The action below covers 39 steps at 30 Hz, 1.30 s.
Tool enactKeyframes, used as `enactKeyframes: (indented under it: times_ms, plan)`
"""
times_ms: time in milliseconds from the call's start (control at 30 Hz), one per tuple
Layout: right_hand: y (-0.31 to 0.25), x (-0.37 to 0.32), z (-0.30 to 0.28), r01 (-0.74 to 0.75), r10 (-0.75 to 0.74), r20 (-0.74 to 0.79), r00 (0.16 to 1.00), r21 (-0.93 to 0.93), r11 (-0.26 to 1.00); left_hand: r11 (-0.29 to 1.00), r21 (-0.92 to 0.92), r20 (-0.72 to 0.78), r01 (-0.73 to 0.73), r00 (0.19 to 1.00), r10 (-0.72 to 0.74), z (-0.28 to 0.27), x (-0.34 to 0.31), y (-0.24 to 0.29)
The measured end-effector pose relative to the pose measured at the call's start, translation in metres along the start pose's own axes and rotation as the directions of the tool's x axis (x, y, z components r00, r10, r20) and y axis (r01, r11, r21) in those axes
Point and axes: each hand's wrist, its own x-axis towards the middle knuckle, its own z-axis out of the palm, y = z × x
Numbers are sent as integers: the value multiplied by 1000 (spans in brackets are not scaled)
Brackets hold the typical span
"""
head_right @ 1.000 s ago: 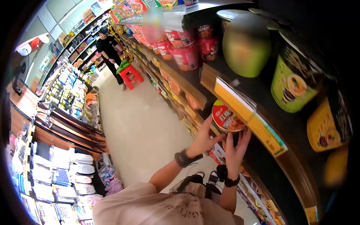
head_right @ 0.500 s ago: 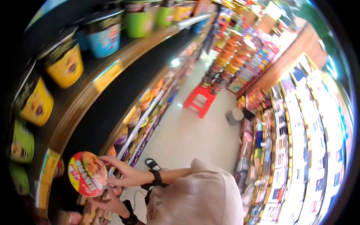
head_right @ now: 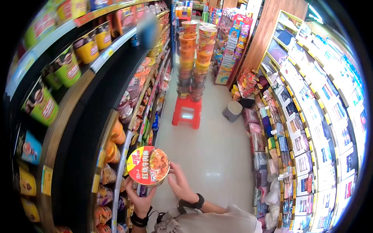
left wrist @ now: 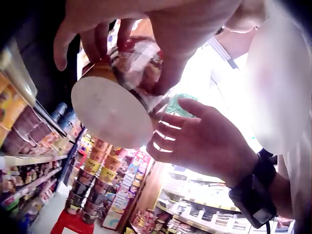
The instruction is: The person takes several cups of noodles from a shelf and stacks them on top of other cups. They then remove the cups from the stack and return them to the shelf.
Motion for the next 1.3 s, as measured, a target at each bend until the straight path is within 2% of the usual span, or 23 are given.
enactKeyframes:
  times_ms: [33,100,133,233,300,467,667,767,900,1067,1200,1300]
  plan:
    - [3,8,-15,75,-77,-33,996,-57,996,995,-96,-8,-14,1000,14,20,11,2]
    - [0,20,-40,150,-151,-28,988,-55,987,958,-283,-10,-33,999,31,54,29,6]
    - [-7,29,-52,186,-190,-38,981,-82,979,971,-236,30,-42,998,50,64,40,12]
    - [-19,51,-78,235,-251,-85,964,-161,959,934,-357,127,10,991,38,87,68,10]
    - [-22,66,-89,233,-267,-156,951,-209,950,928,-373,161,7,985,57,102,88,10]
    - [-4,108,-99,174,-193,-292,937,-92,980,902,-430,222,32,973,71,136,135,-5]
    - [27,194,-118,170,-197,-193,961,-150,974,854,-513,241,88,969,45,178,205,-57]
    - [28,259,-127,140,-172,-177,969,-181,974,824,-537,272,180,962,-32,200,257,-67]
    - [18,345,-139,205,-255,-156,954,-279,938,793,-602,175,92,984,19,242,324,-80]
    - [10,423,-161,262,-329,-236,914,-276,925,792,-610,155,-11,979,132,292,405,-82]
    - [6,477,-187,244,-368,-287,884,-388,889,790,-609,127,-70,975,184,332,460,-79]
    - [3,522,-196,257,-357,-334,872,-308,916,774,-625,96,-103,974,207,364,503,-81]
